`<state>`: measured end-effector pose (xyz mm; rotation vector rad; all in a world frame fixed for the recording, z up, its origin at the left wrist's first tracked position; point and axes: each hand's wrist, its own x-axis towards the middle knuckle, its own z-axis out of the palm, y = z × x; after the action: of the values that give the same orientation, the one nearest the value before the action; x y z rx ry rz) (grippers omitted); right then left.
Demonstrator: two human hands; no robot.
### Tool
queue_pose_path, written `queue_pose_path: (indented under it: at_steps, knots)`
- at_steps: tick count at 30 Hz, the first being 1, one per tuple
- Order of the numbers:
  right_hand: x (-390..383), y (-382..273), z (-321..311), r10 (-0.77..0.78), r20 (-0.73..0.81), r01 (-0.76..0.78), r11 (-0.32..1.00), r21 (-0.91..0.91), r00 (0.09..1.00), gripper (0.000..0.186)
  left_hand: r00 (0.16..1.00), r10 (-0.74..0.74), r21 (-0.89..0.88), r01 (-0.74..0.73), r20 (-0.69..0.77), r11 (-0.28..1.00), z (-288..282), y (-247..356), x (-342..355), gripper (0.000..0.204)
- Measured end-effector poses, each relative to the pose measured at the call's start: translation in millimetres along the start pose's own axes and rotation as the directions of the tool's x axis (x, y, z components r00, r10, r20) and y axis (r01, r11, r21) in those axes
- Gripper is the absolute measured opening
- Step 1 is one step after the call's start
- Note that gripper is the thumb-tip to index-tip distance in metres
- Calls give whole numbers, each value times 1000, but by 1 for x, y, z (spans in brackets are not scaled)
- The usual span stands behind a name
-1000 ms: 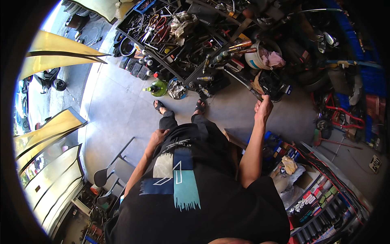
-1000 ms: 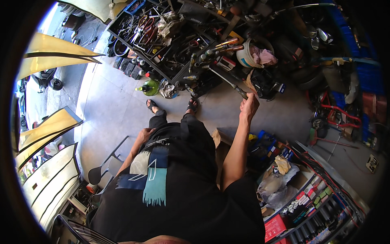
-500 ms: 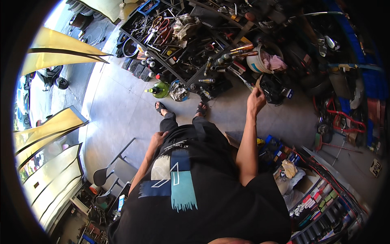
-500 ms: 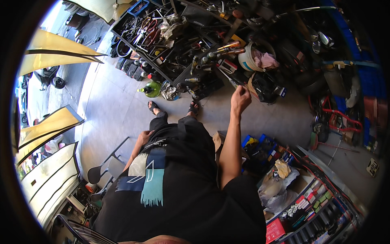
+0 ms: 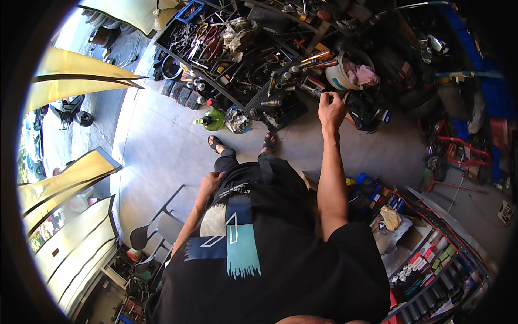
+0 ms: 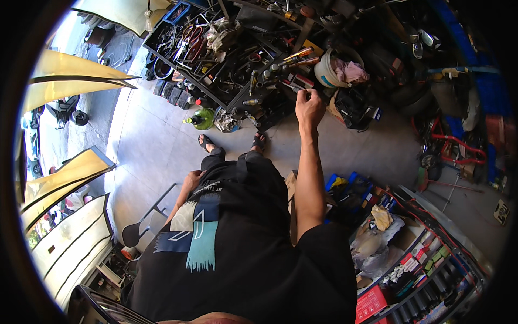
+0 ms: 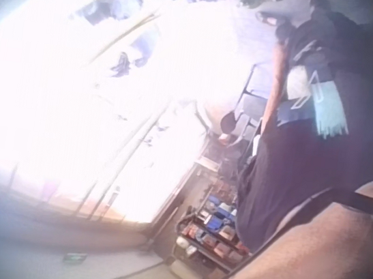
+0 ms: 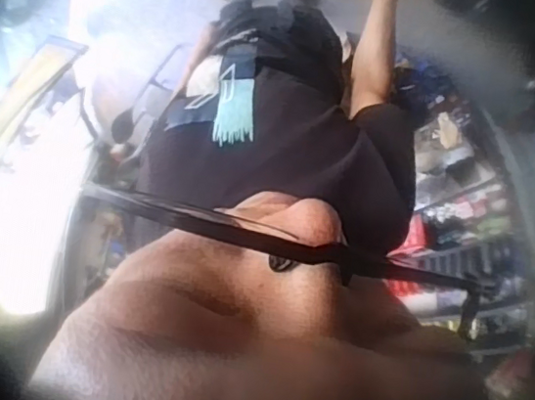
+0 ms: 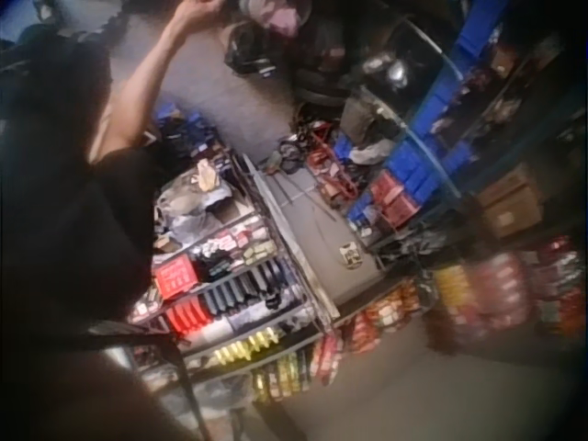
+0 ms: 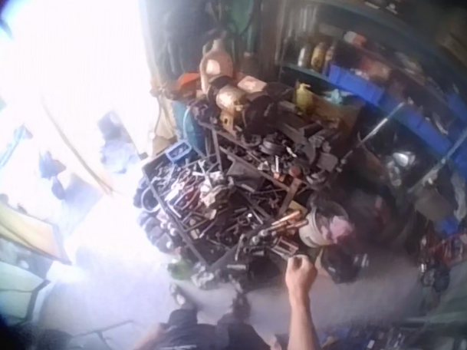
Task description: The person gathers tools from a cluttered workshop, then works on a scooter parked outside. They remove a plastic cover, use a cordless impact driver to loosen and tighten bolts, and manipulate wiring with pliers. The person also uses a wrench on the license plate area.
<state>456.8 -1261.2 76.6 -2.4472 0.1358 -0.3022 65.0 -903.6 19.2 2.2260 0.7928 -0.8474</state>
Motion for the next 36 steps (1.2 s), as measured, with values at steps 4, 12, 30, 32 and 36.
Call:
queue_pose_path:
  at_steps: [4,12,30,32,36]
  knots:
    - [-9,10,-4,40,13,-41,996,81,999,27,975,141,52,-134,-172,990,-35,58,5,39]
    - [-46,11,-7,178,19,-177,951,252,984,21,695,575,15,-632,-432,775,-92,256,150,33]
    - [-68,5,-8,158,195,-203,950,237,968,21,728,423,-272,-627,-540,730,-110,319,173,27]
    - [-58,2,-9,59,155,-97,964,249,986,22,668,442,-207,-662,-599,720,-123,311,150,25]
    - [-35,-14,-5,-46,110,29,988,153,993,22,687,360,-315,-651,-632,690,-138,304,118,22]
